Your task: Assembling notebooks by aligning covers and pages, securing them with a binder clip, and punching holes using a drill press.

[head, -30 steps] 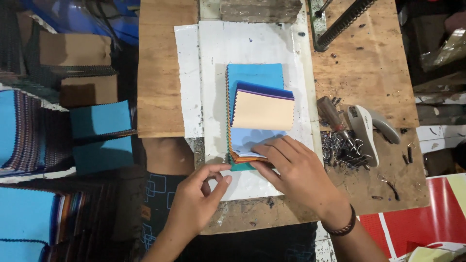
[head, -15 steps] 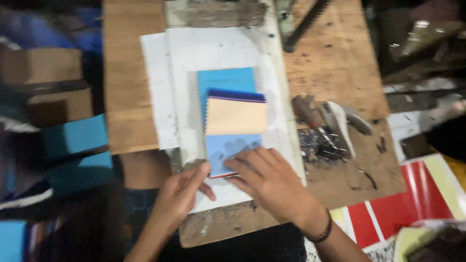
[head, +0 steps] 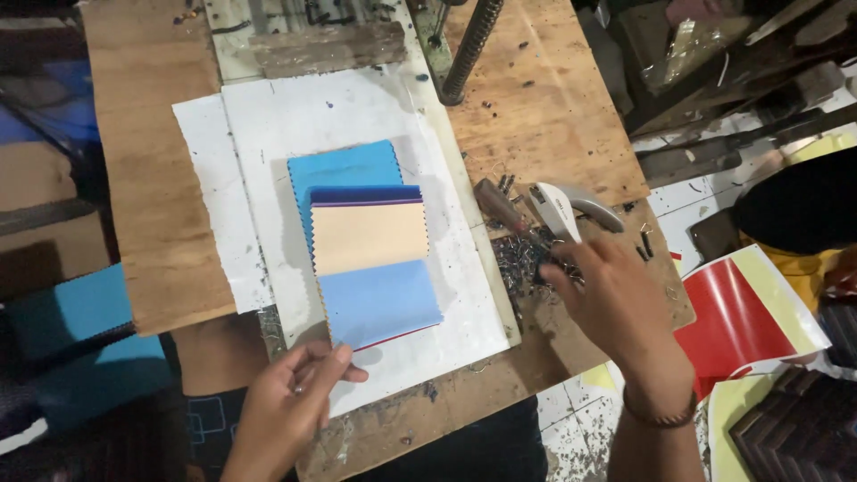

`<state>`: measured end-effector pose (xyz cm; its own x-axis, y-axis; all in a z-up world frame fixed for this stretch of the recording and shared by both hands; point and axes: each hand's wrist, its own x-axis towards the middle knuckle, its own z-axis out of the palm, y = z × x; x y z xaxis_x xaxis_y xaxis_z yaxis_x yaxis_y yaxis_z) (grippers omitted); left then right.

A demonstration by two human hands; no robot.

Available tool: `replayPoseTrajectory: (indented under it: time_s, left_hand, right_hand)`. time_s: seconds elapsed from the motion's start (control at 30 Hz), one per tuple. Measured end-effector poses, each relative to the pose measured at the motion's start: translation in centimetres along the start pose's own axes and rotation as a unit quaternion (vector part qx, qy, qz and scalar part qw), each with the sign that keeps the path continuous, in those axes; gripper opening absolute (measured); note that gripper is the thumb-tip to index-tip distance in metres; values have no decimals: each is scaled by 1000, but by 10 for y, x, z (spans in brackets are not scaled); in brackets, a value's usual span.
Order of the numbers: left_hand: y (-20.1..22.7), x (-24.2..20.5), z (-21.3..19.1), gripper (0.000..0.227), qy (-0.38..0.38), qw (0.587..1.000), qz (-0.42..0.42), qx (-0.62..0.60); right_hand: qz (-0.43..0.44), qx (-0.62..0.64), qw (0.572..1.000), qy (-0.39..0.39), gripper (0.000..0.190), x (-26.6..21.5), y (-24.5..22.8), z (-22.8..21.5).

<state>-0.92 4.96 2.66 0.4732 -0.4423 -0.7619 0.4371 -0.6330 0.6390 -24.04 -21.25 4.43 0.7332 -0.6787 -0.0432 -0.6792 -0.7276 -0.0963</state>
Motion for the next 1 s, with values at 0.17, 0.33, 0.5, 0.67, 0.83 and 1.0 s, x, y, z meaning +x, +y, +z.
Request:
replayPoseTrajectory:
  time_s: [0.17,0.33,0.5,0.67,0.83,1.0]
  left_hand:
    - [-4,-2,5,45,-37,995,-70,-60]
    - [3,-15,1,60,-65,989,-81,-104]
    - [3,-19,-3,81,-103,993,-48,27]
    - [-10,-10,-11,83,-82,994,-12,70]
    - [-14,-8,-16,74,-96,994,8,52]
    - [-18,-3,-19,81,-132,990,25,36]
  right_hand:
    - [67,48,996,-29,21,-31,-4,0]
    - [13,330,944,30,17,-69,-67,19]
    - [77,562,823,-27,14,-79,-138,49]
    - [173,651,727,-135,16,-72,-140,53]
    - [138,614,740,-237,34,-58,-131,38]
    - [56,502,752,-424,68,-48,-127,33]
